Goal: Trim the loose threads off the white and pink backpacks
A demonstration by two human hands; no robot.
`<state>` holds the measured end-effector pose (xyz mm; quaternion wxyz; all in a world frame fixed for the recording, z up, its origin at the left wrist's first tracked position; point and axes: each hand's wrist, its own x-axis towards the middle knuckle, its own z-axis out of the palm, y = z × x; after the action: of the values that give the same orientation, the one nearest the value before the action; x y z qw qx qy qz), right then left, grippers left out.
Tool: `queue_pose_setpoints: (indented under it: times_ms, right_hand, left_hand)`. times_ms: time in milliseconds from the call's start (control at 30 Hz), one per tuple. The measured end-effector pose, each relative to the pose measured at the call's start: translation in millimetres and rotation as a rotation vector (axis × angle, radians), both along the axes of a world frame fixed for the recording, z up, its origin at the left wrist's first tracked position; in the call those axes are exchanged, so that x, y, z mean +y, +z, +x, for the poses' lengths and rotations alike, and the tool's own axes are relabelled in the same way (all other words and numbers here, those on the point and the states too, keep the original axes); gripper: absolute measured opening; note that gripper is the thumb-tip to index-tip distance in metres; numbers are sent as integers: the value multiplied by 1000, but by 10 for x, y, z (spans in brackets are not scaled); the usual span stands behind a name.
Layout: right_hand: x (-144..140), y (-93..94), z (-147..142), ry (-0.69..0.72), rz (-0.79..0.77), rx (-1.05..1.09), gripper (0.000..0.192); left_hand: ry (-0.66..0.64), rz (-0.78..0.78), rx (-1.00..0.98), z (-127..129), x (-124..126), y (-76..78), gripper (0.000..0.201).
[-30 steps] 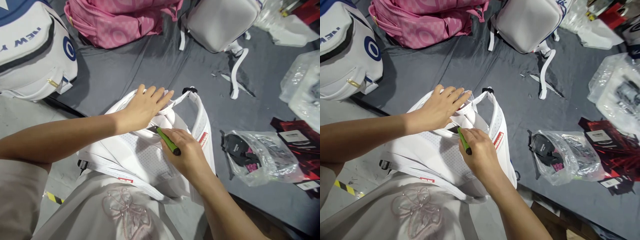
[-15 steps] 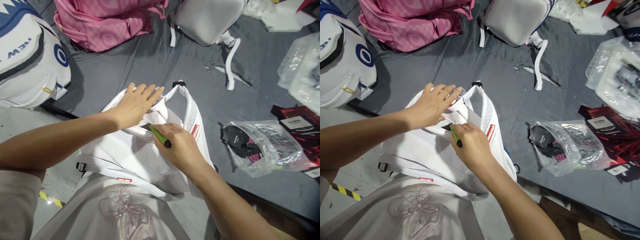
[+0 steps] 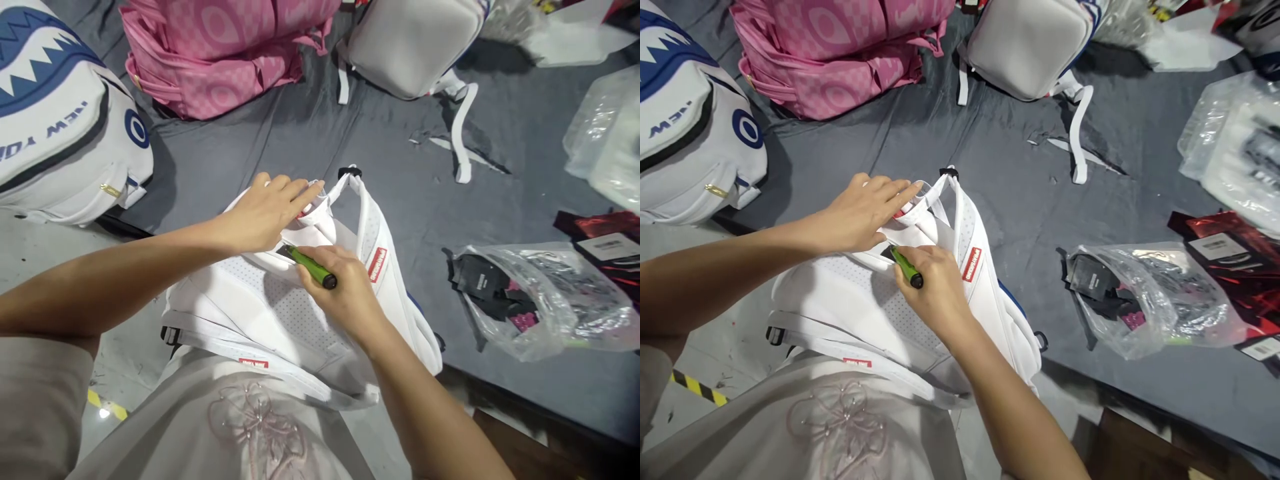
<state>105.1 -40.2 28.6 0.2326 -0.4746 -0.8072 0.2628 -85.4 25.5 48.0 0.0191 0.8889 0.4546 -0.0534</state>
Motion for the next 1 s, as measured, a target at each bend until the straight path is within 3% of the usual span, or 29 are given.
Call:
queue_pose_setpoints:
  times_ms: [167,500,1000]
  right_hand:
    - [-55,-71,-124,-92,43,10,23]
    - [-119,32,-292,-208,51,-79,21]
    - [-134,40,-318,-195,54,-134,24]
  left_hand:
    - [10,26,-25,-11,-13,-43,85]
    - [103,48,-25,-16,-83,-32,85]
    - [103,74,-31,-34,-90,-64,85]
